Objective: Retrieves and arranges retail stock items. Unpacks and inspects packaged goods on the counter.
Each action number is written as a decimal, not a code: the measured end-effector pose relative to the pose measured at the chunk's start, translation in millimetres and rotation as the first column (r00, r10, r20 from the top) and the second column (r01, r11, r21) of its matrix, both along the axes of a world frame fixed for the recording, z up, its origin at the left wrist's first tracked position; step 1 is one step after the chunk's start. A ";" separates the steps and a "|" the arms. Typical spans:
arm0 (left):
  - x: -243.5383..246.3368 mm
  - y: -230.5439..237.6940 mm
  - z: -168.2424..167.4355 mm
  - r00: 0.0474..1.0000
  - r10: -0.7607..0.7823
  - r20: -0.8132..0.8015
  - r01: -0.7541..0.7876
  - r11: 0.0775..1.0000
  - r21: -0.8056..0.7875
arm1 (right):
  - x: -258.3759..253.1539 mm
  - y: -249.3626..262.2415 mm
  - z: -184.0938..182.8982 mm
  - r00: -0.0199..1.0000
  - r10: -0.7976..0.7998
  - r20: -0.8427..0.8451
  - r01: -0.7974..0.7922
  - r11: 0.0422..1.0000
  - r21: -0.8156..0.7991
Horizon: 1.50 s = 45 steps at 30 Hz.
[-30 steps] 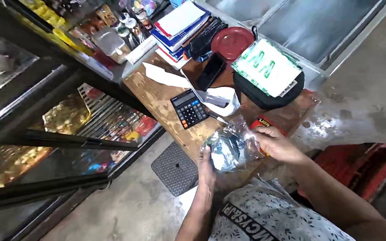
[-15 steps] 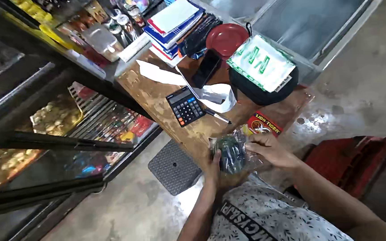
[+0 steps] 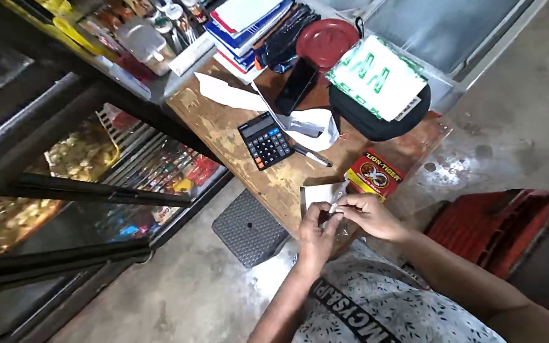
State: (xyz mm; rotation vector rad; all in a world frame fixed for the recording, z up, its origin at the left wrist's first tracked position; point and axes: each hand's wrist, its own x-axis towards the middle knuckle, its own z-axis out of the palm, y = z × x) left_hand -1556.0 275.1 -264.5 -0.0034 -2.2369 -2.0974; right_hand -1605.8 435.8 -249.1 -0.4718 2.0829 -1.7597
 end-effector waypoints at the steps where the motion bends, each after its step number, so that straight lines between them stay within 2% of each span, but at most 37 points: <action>1: 0.3 -0.7 1.5 1.000 0.019 0.025 -0.019 1.000 0.002 | -0.3 1.3 0.1 1.000 0.027 0.003 -0.027 1.000 0.007; 4: 1.5 -3.9 -0.1 0.999 0.029 0.030 -0.030 0.999 0.017 | -1.0 3.5 1.6 0.997 0.069 0.018 -0.070 0.997 0.017; 12: 2.2 -1.6 -3.5 1.000 0.029 -0.009 -0.029 1.000 0.001 | -0.9 5.2 2.9 0.994 0.044 0.098 -0.045 0.999 0.004; 17: 3.7 -1.0 0.0 0.999 0.022 0.032 -0.022 1.000 0.008 | -2.9 8.2 3.1 0.995 0.078 0.067 -0.078 0.997 -0.005; 20: 5.8 -0.8 -2.0 1.000 0.027 0.005 -0.027 1.000 0.008 | -4.2 8.1 5.6 0.992 0.095 0.077 -0.097 0.995 0.025; 25: 7.6 -0.3 0.1 0.998 0.063 0.016 -0.063 0.998 -0.018 | -5.6 6.2 6.2 0.986 0.112 0.121 -0.111 0.994 -0.015; 32: 9.4 -0.8 -0.3 0.998 0.041 -0.042 -0.042 0.999 -0.033 | -7.9 2.5 3.1 0.991 0.098 0.095 -0.095 0.995 -0.035; 36: 15.5 -3.0 7.3 0.997 -0.072 -0.040 0.066 0.989 -0.134 | -8.7 2.3 -0.7 0.995 0.074 0.073 -0.071 0.996 -0.051; 39: 12.8 -1.2 10.0 0.997 -0.053 -0.062 0.032 0.953 -0.302 | -11.0 0.5 4.3 0.994 0.081 0.077 -0.078 0.996 -0.036; 41: 11.4 -2.0 10.5 0.996 -0.011 -0.085 -0.019 0.938 -0.345 | -11.4 -0.4 5.9 0.992 0.096 0.085 -0.091 0.994 -0.052; 43: 10.5 -5.8 7.6 0.995 0.016 -0.096 -0.045 0.953 -0.300 | -9.5 -2.1 4.3 0.996 0.054 0.067 -0.048 0.995 -0.082; 45: 9.6 -10.5 6.2 0.997 0.030 -0.071 -0.045 0.972 -0.230 | -7.6 -3.6 2.0 0.997 -0.078 -0.022 0.077 0.997 -0.029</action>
